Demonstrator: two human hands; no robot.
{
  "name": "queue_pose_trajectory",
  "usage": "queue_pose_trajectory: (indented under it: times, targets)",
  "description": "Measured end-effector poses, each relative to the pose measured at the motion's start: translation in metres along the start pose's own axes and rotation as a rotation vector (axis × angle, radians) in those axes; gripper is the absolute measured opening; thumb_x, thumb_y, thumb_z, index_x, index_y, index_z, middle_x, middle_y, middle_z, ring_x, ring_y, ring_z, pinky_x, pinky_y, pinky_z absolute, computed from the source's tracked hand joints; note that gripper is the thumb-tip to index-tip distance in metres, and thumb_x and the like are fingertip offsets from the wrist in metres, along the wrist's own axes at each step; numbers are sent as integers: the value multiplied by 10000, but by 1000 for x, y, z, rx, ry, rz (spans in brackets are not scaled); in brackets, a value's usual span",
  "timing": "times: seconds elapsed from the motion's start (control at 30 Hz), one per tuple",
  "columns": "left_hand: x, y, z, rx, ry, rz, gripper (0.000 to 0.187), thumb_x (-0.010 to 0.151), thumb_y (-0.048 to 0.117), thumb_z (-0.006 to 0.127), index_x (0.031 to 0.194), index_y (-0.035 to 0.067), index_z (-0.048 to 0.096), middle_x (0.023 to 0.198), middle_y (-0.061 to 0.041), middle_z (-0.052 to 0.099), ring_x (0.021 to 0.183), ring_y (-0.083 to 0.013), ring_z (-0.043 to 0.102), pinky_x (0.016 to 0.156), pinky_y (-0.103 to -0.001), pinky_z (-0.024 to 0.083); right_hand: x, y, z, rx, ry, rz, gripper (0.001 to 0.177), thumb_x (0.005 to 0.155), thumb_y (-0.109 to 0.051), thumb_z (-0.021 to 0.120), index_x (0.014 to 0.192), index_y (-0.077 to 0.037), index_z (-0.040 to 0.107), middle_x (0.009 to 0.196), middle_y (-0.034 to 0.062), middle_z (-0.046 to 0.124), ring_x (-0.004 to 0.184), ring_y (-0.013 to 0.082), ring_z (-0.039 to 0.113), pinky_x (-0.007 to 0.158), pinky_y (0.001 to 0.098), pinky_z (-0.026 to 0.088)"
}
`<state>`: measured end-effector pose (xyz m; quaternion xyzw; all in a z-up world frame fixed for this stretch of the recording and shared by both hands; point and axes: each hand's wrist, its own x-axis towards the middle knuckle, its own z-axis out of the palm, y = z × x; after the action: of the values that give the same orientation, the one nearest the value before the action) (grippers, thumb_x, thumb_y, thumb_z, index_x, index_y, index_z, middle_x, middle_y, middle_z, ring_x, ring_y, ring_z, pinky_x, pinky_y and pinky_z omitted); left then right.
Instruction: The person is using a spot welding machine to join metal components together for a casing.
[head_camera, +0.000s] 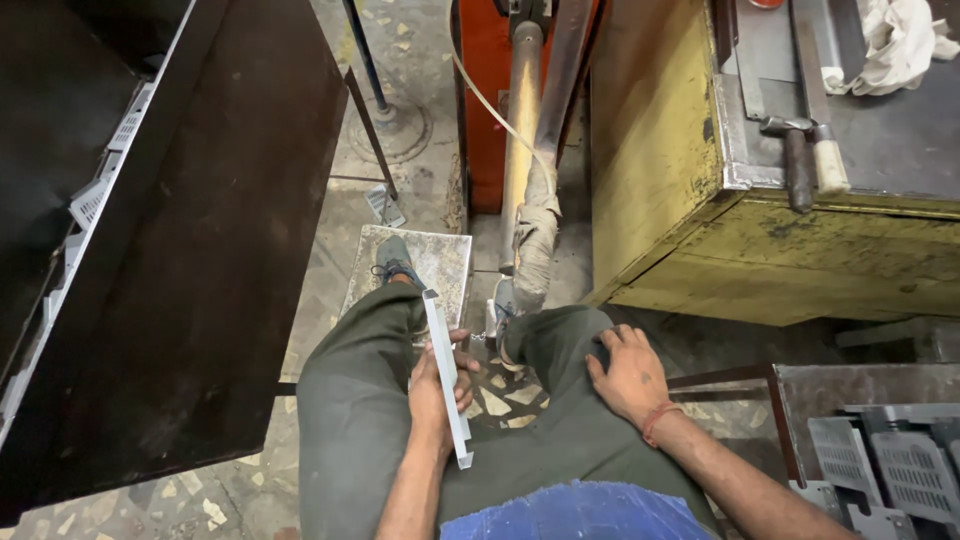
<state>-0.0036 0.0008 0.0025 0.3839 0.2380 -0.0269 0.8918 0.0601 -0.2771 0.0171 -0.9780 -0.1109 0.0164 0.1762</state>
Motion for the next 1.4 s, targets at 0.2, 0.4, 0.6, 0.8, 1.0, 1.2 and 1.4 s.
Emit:
queue_pose_trajectory:
  times: [0.2,0.4,0.6,0.8,1.0,1.2,1.4]
  targets:
    - [0,1,2,0,-2,4,495,1079,408,363,1328,41,581,785,-101,623,455,-73,401,373,-220,320,15,-5,15,148,-95,127,407,860,-358,695,1129,-53,710,1188,145,660,1146,309,593,995,400,487]
    - [0,0,1,22,7,-12,499,1084,410,359,1339,47,586,783,-88,624,452,-60,391,373,-213,314,51,-80,-37,1768,-708,528,641,1052,-474,356,1353,62,541,1405,239,604,1302,330,578,1114,452,455]
    - [-1,2,-3,12,37,2,526,1079,424,338,1329,37,591,774,-85,622,438,-66,393,358,-218,311,59,-112,-69,2249,-869,381,720,1086,-473,261,1416,141,441,1448,284,521,1364,374,508,1175,482,398]
    - [-1,1,2,45,38,-2,529,1077,436,359,1325,33,595,779,-78,617,441,-66,392,363,-220,312,56,-109,-70,2303,-898,380,758,1068,-524,296,1405,138,448,1435,288,522,1341,377,519,1162,484,409]
    - [2,-4,-7,44,53,-8,520,1066,442,390,1313,33,597,782,-77,617,446,-65,390,364,-223,302,36,-96,-86,2072,-852,465,700,1043,-488,380,1370,120,491,1393,276,584,1300,358,575,1132,475,451]
    - [6,-2,-13,-29,-2,23,563,1058,479,387,1332,18,559,798,-101,632,453,-75,408,373,-229,323,-19,-32,-148,65,-184,-48,483,842,-359,678,1247,-97,697,1154,136,728,1072,330,676,944,436,540]
    - [5,1,-8,-67,-49,50,581,1069,474,365,1367,8,541,810,-102,627,457,-77,409,380,-233,342,-31,27,-222,210,-34,178,353,900,-284,663,1191,-104,755,1068,98,784,991,280,737,845,487,559]
